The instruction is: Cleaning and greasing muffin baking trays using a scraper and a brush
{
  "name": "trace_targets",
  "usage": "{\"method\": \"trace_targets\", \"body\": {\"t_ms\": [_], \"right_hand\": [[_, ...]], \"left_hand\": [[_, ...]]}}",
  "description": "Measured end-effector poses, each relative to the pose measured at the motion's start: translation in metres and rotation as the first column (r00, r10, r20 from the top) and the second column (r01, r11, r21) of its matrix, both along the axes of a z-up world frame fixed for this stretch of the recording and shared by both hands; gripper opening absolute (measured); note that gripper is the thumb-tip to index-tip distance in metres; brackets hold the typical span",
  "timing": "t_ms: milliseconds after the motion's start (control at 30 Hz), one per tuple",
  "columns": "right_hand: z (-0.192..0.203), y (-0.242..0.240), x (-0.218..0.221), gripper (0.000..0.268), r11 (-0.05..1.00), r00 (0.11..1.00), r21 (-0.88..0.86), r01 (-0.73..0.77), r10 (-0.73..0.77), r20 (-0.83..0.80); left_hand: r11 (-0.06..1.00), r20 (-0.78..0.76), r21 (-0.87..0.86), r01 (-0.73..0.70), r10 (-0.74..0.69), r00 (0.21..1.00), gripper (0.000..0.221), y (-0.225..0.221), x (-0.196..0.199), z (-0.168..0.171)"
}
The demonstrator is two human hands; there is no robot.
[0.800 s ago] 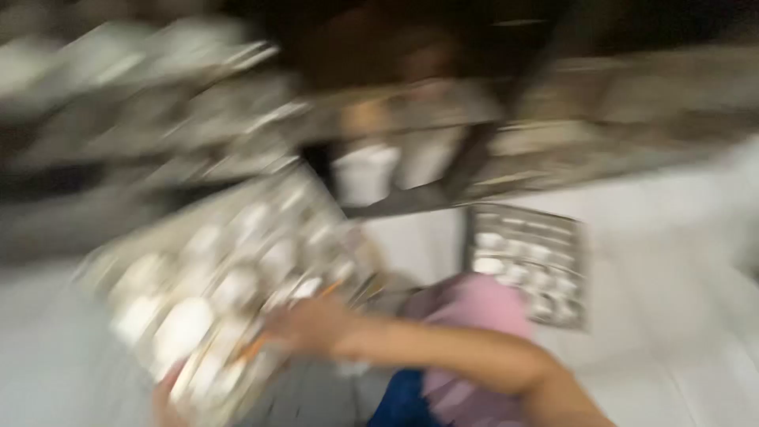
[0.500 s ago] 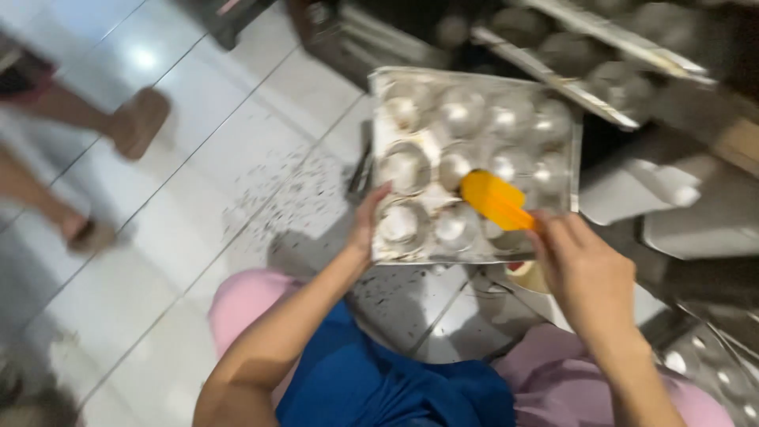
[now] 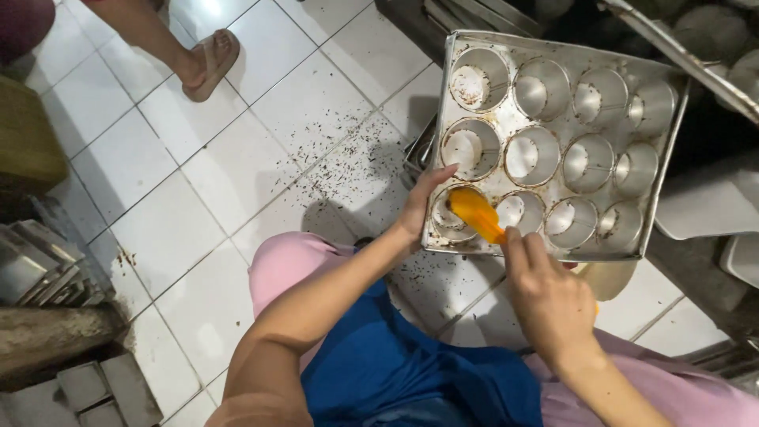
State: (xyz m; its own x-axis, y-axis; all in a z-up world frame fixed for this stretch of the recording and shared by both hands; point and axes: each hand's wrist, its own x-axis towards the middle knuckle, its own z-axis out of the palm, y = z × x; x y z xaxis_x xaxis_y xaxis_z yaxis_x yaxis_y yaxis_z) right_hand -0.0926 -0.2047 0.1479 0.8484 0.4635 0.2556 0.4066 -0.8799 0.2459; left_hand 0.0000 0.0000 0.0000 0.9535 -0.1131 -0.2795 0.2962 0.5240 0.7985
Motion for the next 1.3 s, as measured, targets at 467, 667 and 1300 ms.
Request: {"method": "trace_targets", "body": {"t_ms": [467,667,1300], "right_hand": [[0.003,0.021,-0.028,0.021,0.969,0.992,-0.221,0.113,-0.121,-0.024],[0.009,0.037,-0.036,0.017,0.916,0.978,-0.351,0.194,-0.154,0.14],[0.041,-0.001,0.021,0.015,0.952,0.945,-0.022,-0.306,0.301,-0.128]], "left_hand": [[0.978,-0.019,0.039,-0.203,0.204,0.979,0.073,-0.031,-0.041,0.085],[0.972,-0.042,0.128,-0.196,0.202,0.978,0.072,-0.033,-0.049,0.086],[0.947,-0.128,-0.186,-0.262,0.241,0.962,0.079,-0.008,-0.049,0.025]]}}
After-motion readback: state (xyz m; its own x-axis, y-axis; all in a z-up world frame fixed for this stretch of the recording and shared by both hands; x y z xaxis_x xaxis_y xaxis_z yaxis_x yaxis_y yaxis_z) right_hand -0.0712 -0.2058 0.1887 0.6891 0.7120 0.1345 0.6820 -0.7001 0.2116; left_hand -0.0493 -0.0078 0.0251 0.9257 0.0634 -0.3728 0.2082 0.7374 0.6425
